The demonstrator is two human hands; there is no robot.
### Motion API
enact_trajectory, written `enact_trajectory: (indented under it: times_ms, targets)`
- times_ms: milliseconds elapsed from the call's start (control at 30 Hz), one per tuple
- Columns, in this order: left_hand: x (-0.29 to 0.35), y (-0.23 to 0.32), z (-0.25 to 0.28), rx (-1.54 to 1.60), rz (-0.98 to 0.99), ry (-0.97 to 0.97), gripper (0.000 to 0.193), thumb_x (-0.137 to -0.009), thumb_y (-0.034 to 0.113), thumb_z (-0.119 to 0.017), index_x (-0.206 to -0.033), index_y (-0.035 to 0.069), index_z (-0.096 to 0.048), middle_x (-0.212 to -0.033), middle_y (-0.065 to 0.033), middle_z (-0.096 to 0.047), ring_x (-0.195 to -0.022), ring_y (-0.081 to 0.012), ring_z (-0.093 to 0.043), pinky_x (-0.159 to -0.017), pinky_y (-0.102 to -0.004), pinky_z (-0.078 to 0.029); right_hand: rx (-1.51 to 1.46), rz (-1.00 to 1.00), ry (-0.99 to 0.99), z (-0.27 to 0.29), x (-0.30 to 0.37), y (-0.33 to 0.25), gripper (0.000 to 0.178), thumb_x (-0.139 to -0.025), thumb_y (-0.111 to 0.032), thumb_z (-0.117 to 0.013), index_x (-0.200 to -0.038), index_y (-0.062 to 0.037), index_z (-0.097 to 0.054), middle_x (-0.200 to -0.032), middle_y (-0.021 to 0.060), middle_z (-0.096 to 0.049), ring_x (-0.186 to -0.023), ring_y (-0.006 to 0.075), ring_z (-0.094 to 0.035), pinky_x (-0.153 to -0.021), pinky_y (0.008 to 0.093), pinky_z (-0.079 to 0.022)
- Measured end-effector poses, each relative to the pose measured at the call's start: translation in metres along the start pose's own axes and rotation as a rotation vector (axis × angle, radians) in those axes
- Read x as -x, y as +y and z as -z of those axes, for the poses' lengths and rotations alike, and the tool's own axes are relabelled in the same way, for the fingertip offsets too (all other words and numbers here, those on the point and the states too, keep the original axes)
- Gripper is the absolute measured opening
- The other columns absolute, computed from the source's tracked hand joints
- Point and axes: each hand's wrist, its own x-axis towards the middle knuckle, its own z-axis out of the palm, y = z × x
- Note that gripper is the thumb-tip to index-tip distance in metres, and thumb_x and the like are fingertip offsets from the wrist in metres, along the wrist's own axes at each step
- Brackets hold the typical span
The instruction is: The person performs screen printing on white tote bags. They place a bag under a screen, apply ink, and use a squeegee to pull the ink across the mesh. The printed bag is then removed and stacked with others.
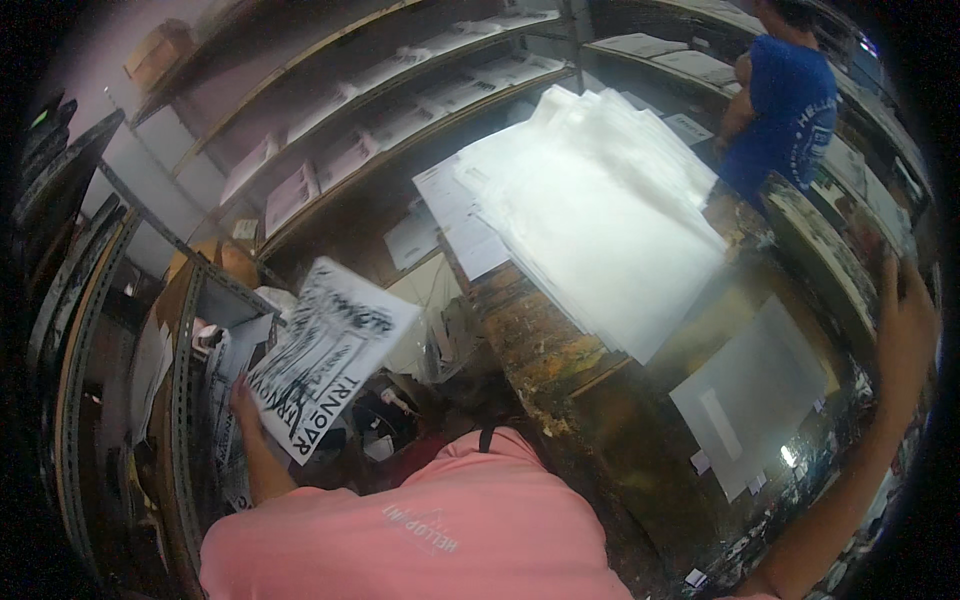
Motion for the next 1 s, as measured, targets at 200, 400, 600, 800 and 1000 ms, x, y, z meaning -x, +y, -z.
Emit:
enact_trajectory:
  times_ms: [200, 400, 600, 800, 1000]
  targets:
    - [0.086, -0.081, 0.177, 0.219, 0.347, 0.666, 0.036, -0.109, 0.021, -0.059, -0.141, 0.005, -0.069, -0.145, -0.0180, -0.066, -0.131, -0.0352, -0.064, -0.112, -0.0503, -0.051, 0.271, 0.213, -0.079, -0.032, -0.006, 0.035, 0.049, -0.111, -0.024, -0.050, -0.158, -0.0124, -0.054, -0.155, 0.0203, -0.060, -0.140, 0.0379, -0.060, -0.117, 0.0458, -0.048]
    - [0.096, -0.082, 0.156, -0.121, 0.467, 0.760, 0.040, -0.108, 0.020, -0.061, -0.144, 0.002, -0.065, -0.145, -0.0228, -0.064, -0.130, -0.0379, -0.064, -0.110, -0.0517, -0.051, 0.361, 0.290, -0.104, 0.029, -0.004, 0.002, 0.044, -0.112, -0.031, -0.054, -0.151, -0.0138, -0.063, -0.143, 0.0212, -0.067, -0.129, 0.0394, -0.067, -0.111, 0.0490, -0.052]
    - [0.033, -0.037, 0.065, -0.695, 0.287, 0.690, 0.045, -0.107, 0.019, -0.062, -0.147, -0.002, -0.061, -0.144, -0.0276, -0.062, -0.130, -0.0407, -0.065, -0.109, -0.0532, -0.051, -0.139, -0.112, -0.039, 0.095, -0.005, -0.074, 0.062, -0.108, -0.055, -0.055, -0.123, 0.0009, -0.076, -0.112, 0.0301, -0.075, -0.109, 0.0471, -0.071, -0.097, 0.0526, -0.053]
    - [0.107, 0.122, -0.222, -0.237, -0.318, -0.071, 0.049, -0.109, 0.012, -0.059, -0.156, -0.004, -0.052, -0.152, -0.0285, -0.057, -0.134, -0.0426, -0.063, -0.110, -0.0495, -0.052, -0.128, -0.081, -0.028, 0.111, -0.007, -0.095, 0.054, -0.106, -0.052, -0.055, -0.108, -0.0020, -0.076, -0.098, 0.0246, -0.076, -0.097, 0.0436, -0.072, -0.091, 0.0533, -0.048]
    - [0.368, 0.328, -0.467, -0.094, -1.677, -1.211, 0.064, -0.107, 0.044, -0.064, -0.161, 0.012, -0.053, -0.169, -0.0177, -0.046, -0.158, -0.0428, -0.038, -0.132, -0.0640, -0.016, 0.065, 0.166, 0.029, 0.098, -0.013, -0.077, 0.053, -0.106, -0.051, -0.057, -0.115, -0.0030, -0.078, -0.099, 0.0221, -0.076, -0.095, 0.0403, -0.073, -0.089, 0.0534, -0.049]
